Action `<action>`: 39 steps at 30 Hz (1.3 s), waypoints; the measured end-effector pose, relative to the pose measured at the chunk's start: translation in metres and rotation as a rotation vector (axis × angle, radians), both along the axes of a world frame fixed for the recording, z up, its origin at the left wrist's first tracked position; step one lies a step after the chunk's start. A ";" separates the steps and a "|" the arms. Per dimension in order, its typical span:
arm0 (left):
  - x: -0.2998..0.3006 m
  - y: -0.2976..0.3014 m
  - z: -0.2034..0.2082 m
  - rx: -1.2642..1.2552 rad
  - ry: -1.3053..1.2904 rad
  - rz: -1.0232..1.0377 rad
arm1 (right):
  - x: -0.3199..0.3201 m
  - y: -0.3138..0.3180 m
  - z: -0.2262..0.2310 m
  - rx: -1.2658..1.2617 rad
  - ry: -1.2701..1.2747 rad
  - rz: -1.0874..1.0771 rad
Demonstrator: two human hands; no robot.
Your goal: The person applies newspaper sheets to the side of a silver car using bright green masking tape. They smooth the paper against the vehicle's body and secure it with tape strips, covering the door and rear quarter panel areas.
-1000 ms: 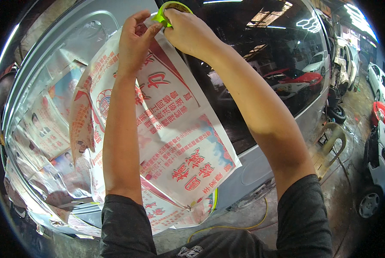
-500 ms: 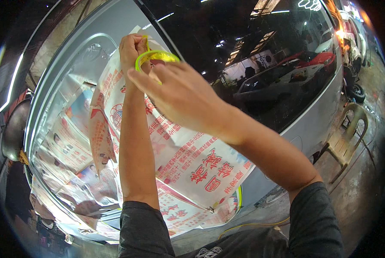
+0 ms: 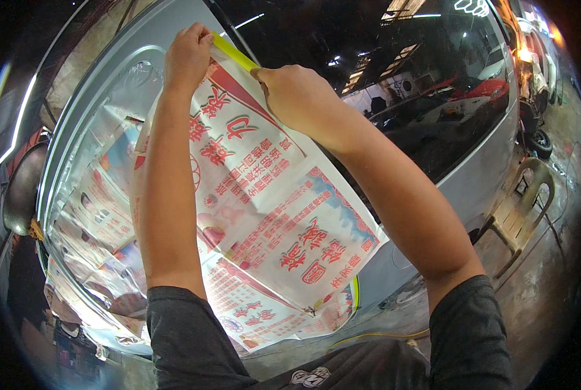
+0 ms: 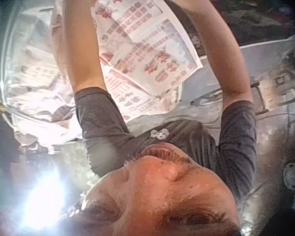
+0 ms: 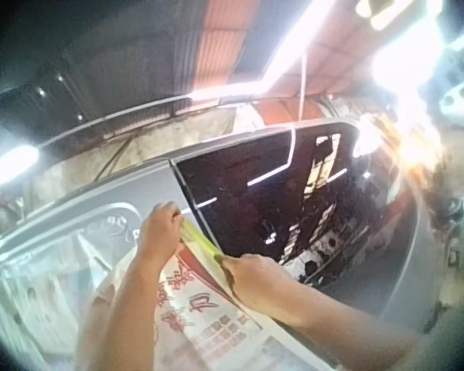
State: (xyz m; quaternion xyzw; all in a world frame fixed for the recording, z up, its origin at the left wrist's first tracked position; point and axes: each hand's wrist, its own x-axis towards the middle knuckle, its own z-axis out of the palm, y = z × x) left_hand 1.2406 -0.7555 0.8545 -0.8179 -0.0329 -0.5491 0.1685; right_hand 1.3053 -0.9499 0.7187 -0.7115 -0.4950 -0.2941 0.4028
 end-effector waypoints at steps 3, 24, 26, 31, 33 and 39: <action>0.004 0.002 0.003 -0.024 -0.018 -0.012 | 0.007 -0.001 0.012 -0.074 0.062 0.014; 0.011 0.001 -0.014 -0.069 -0.209 -0.032 | -0.006 0.003 0.042 -0.339 0.085 -0.087; 0.016 0.004 -0.032 0.059 -0.142 -0.022 | -0.005 0.000 0.040 -0.322 0.102 -0.066; -0.015 -0.008 -0.097 0.364 0.093 -0.044 | 0.006 0.002 0.031 -0.151 0.189 0.095; -0.025 -0.019 -0.110 0.387 0.108 0.018 | 0.013 0.003 0.014 0.023 0.278 0.199; -0.032 -0.028 -0.108 0.431 0.188 0.177 | -0.004 -0.024 -0.070 0.431 0.583 0.631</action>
